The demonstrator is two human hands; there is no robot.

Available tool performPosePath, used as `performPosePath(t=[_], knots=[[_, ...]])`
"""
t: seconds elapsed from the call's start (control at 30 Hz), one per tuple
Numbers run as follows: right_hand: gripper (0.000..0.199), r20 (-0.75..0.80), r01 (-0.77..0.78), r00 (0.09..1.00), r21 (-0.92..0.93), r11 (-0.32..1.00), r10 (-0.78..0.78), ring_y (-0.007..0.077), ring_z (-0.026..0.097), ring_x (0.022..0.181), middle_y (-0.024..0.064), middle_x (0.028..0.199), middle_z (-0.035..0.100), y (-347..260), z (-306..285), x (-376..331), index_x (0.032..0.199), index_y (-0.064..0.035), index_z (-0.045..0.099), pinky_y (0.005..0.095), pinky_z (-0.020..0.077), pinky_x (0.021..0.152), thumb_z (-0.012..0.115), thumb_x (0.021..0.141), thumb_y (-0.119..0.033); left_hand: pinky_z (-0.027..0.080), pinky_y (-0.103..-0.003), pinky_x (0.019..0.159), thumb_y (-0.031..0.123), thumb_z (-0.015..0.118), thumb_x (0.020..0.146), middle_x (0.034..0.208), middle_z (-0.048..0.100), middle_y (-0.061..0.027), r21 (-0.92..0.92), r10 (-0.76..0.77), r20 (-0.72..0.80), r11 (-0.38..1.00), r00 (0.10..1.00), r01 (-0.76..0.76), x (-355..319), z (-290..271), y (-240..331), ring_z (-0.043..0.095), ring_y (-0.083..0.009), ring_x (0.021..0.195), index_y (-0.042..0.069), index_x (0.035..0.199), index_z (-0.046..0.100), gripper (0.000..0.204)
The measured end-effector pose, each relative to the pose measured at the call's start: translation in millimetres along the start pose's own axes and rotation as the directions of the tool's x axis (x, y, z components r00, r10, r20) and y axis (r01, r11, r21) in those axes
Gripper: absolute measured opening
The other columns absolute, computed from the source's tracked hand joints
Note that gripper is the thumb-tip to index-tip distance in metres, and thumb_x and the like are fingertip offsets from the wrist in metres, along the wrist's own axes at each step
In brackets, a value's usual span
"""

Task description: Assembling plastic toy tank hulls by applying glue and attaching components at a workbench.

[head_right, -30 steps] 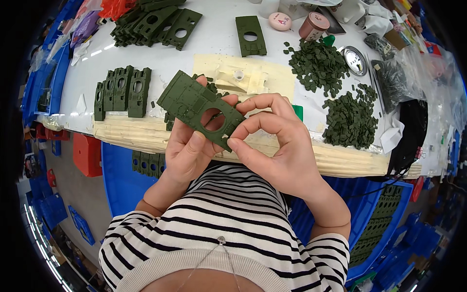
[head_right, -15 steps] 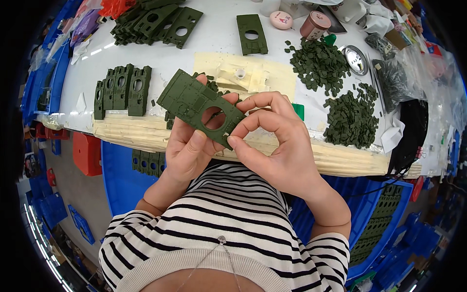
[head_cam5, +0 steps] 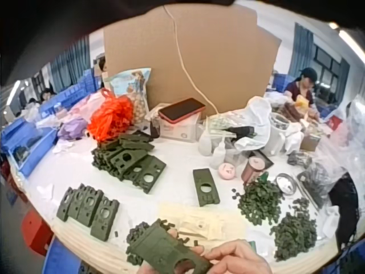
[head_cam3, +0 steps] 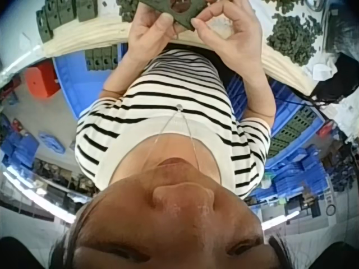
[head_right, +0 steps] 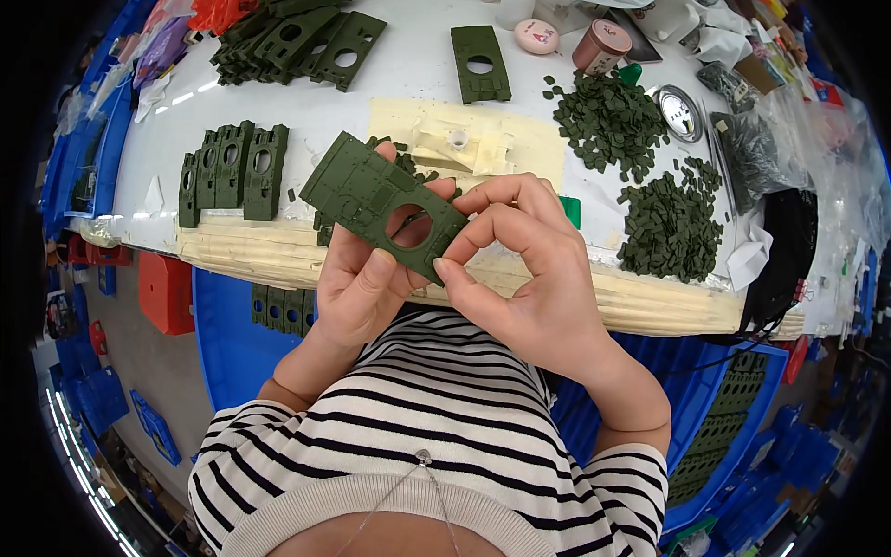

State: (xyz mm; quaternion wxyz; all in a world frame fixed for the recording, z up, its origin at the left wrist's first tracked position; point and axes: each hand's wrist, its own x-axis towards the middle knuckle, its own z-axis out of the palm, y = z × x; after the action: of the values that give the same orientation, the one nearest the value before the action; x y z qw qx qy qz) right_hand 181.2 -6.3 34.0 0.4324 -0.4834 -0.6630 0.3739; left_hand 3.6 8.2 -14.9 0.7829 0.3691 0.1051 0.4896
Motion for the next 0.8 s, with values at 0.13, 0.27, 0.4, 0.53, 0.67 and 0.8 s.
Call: performPosePath(t=[0.13,0.27,0.4,0.53,0.67,0.8], knots=[[0.012,-0.006,0.002,1.0,-0.022,1.0,-0.002,0.0228,0.055,0.095,0.0099,0.099,0.057,-2.1,-1.1,-0.8,0.074,-0.004,0.062,0.0324,0.0431,0.084,0.072,0.069,-0.006,0.043,-0.043,0.102,0.012,0.042,0.099,0.147,0.026,-0.023,-0.001,-0.007,0.004,1.0,1.0,0.008,0.4,-0.4,-0.1,0.033,-0.0321,0.135,0.014,0.15,-0.003,0.068],[0.012,-0.014,0.017,1.0,-0.026,1.0,-0.017,0.0228,0.054,0.095,0.0099,0.099,0.057,-3.4,-0.7,-1.2,0.074,-0.0043,0.062,0.0323,0.0428,0.084,0.073,0.069,-0.006,0.043,-0.043,0.102,0.012,0.042,0.099,0.147,0.027,-0.0228,0.006,0.006,0.015,1.0,1.0,-0.006,-0.2,-2.0,-1.6,0.034,-0.0313,0.135,0.014,0.15,-0.003,0.068],[0.012,-0.011,0.037,0.999,-0.085,0.996,-0.038,0.0229,0.054,0.094,0.0095,0.099,0.058,-6.1,-1.6,-0.6,0.075,-0.0044,0.063,0.0322,0.0423,0.083,0.073,0.068,-0.006,0.043,-0.042,0.102,0.01,0.042,0.098,0.146,0.029,-0.022,0.012,0.01,-0.013,1.0,1.0,-0.01,-0.9,2.6,0.2,0.034,-0.0309,0.135,0.013,0.15,-0.002,0.068],[0.012,-0.019,0.052,0.998,-0.122,0.991,-0.055,0.0231,0.054,0.094,0.0092,0.099,0.058,-6.9,-1.2,-1.0,0.075,-0.0044,0.063,0.0324,0.0419,0.083,0.073,0.068,-0.005,0.043,-0.041,0.102,0.007,0.043,0.097,0.146,0.03,-0.0213,0.06,0.029,-0.014,0.998,0.999,-0.028,-1.3,2.5,0.5,0.035,-0.0297,0.134,0.012,0.15,-0.002,0.07],[0.012,-0.017,0.022,1.0,-0.098,0.995,-0.024,0.0229,0.054,0.094,0.009,0.099,0.058,-8.5,-1.6,-1.2,0.075,-0.0043,0.063,0.0323,0.0419,0.083,0.072,0.068,-0.005,0.043,-0.041,0.102,0.006,0.044,0.097,0.146,0.03,-0.0213,0.065,0.034,-0.003,0.997,0.999,-0.034,-1.2,2.9,0.5,0.037,-0.0288,0.132,0.011,0.15,-0.002,0.071],[0.011,-0.015,0.013,1.0,-0.09,0.996,-0.014,0.0227,0.055,0.095,0.0087,0.098,0.058,-8.6,-2.2,-1.7,0.076,-0.0042,0.064,0.0321,0.0421,0.083,0.072,0.068,-0.005,0.042,-0.041,0.103,0.006,0.045,0.096,0.145,0.03,-0.0215,0.079,0.04,-0.001,0.996,0.999,-0.04,-1.1,2.9,-0.2,0.037,-0.0293,0.133,0.01,0.149,-0.002,0.071]])
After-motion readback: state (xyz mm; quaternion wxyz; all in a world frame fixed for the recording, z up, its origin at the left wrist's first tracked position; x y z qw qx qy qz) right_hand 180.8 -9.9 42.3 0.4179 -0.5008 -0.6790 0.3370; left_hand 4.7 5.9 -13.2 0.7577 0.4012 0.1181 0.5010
